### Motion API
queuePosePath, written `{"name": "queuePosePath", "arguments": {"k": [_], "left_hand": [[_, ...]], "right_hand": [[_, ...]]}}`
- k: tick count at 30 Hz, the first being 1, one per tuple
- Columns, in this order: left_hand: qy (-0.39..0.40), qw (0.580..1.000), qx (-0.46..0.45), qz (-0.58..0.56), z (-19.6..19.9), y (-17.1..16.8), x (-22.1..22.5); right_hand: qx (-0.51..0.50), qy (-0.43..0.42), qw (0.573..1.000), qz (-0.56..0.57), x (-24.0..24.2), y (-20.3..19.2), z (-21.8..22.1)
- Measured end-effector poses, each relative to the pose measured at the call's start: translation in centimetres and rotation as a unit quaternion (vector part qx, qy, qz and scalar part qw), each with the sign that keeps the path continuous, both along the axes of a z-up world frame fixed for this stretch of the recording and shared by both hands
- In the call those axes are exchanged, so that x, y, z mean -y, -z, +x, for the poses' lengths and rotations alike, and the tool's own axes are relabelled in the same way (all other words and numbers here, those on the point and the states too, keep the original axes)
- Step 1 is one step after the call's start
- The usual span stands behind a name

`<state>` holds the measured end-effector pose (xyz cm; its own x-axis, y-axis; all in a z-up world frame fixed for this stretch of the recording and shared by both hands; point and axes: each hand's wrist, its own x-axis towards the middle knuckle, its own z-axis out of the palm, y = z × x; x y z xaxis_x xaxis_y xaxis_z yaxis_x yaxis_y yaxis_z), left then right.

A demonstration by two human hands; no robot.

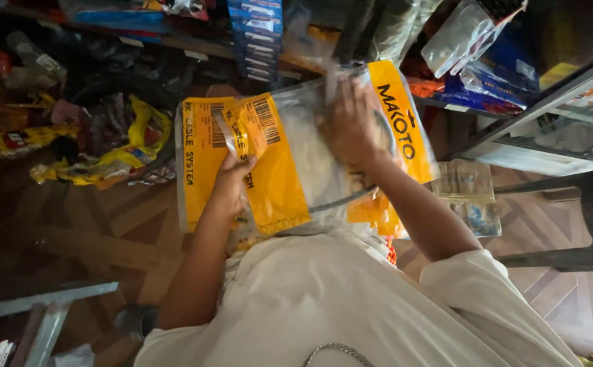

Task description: Cleaning and organizing motorcycle cable packages in a parts storage area.

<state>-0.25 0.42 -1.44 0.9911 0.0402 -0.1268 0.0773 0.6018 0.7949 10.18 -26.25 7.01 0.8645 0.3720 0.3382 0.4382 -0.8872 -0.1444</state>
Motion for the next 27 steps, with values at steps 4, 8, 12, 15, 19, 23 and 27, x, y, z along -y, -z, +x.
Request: {"name": "queuePosePath", "arguments": {"k": [4, 8, 12, 15, 19, 23, 27], "left_hand": [[0.014, 0.999, -0.022, -0.041, 0.0, 0.4, -0.3], [0.026, 0.995, -0.012, -0.099, 0.1, 1.5, -0.7], [0.02, 0.993, -0.001, -0.118, -0.4, -0.5, 0.3], [0.052, 0.993, -0.011, -0.108, 0.3, 0.1, 0.2], [0.061, 0.998, 0.023, -0.006, -0.3, -0.2, 0.8], [0.015, 0.999, 0.037, 0.033, -0.8, -0.8, 0.9], [-0.008, 1.0, 0.027, -0.005, -3.2, -3.1, -2.7]], "right_hand": [[-0.013, -0.207, 0.97, -0.129, -5.2, -1.6, -6.6], [0.005, -0.354, 0.935, 0.028, -6.7, 0.0, -9.8], [0.065, -0.269, 0.96, -0.039, -5.2, -0.1, -5.5], [0.061, -0.156, 0.984, -0.065, -2.2, -2.2, -1.7], [0.07, -0.013, 0.997, -0.009, 4.4, -0.1, 0.7], [-0.026, 0.038, 0.992, 0.115, 12.5, 3.3, 0.3], [-0.039, 0.074, 0.976, 0.203, 18.6, 9.9, -2.2]]}}
